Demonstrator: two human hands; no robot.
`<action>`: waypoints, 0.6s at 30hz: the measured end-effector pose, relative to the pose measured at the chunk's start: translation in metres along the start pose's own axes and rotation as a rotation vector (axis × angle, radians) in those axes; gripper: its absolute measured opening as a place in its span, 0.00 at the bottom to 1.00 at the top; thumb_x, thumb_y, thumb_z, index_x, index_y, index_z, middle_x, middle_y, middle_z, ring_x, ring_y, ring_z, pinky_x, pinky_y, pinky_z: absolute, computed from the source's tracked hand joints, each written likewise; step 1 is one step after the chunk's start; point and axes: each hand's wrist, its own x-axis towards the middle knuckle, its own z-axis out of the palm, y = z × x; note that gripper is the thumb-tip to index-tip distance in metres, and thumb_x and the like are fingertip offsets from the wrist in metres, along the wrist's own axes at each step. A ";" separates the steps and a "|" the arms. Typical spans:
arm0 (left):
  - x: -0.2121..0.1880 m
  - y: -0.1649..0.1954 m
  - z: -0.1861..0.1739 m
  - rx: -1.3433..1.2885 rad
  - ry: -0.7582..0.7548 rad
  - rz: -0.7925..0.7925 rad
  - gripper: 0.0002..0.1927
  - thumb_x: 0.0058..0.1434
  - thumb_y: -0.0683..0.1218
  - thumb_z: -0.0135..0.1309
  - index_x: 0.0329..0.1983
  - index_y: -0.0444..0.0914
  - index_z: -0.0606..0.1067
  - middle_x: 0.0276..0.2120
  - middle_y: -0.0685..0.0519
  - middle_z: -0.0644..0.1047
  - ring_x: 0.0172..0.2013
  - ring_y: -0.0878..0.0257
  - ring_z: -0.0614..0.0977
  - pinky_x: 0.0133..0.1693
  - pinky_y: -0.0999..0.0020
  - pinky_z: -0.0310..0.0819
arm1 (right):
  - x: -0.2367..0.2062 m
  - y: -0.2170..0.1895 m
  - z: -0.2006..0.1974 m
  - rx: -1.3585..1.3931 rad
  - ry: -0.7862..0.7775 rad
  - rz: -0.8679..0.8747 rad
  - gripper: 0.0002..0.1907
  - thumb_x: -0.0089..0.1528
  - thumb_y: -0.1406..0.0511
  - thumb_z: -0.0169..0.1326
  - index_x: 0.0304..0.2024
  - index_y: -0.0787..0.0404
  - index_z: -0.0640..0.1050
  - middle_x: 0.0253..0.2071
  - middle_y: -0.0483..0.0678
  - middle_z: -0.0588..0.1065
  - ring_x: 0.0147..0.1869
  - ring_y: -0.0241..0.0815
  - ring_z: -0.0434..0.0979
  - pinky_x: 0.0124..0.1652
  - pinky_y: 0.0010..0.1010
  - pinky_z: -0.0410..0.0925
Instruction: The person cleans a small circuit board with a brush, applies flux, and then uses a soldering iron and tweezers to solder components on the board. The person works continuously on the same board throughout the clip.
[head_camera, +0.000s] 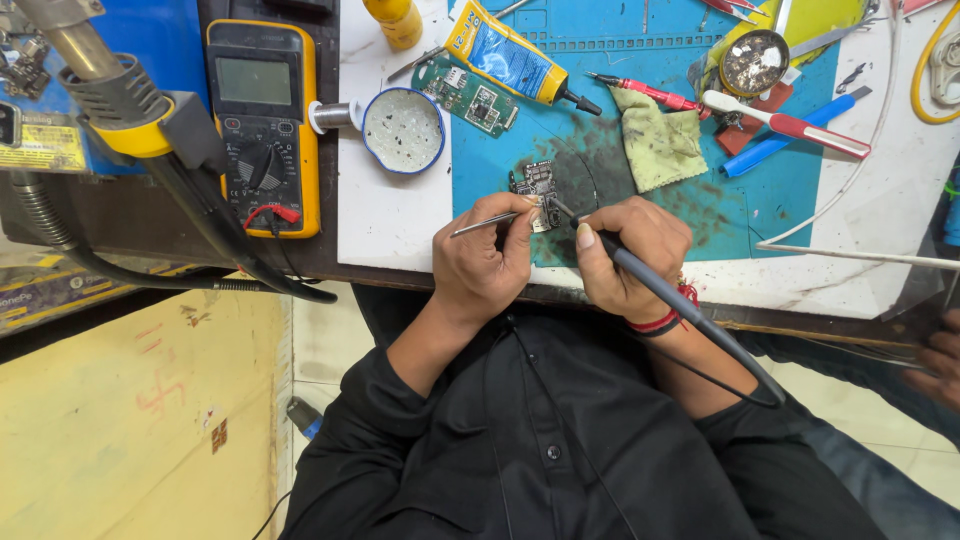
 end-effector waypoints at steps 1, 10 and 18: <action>0.000 0.000 0.000 -0.010 0.000 -0.005 0.07 0.67 0.38 0.60 0.45 0.36 0.74 0.36 0.53 0.82 0.31 0.60 0.85 0.34 0.67 0.78 | 0.000 0.000 0.000 0.000 -0.002 0.002 0.04 0.62 0.72 0.59 0.35 0.65 0.75 0.29 0.51 0.76 0.30 0.49 0.76 0.33 0.36 0.67; -0.001 -0.001 0.000 -0.010 0.003 -0.003 0.07 0.66 0.37 0.60 0.45 0.36 0.74 0.36 0.52 0.82 0.31 0.60 0.85 0.34 0.67 0.78 | 0.001 -0.002 0.001 -0.013 0.006 -0.006 0.04 0.62 0.72 0.58 0.35 0.64 0.75 0.29 0.51 0.76 0.31 0.50 0.76 0.34 0.37 0.67; -0.001 -0.002 0.000 -0.004 0.000 0.002 0.08 0.66 0.37 0.60 0.45 0.37 0.74 0.37 0.52 0.82 0.31 0.59 0.85 0.35 0.67 0.79 | 0.000 -0.001 0.001 -0.008 0.006 -0.007 0.04 0.62 0.71 0.58 0.35 0.65 0.75 0.29 0.51 0.76 0.30 0.49 0.75 0.33 0.36 0.67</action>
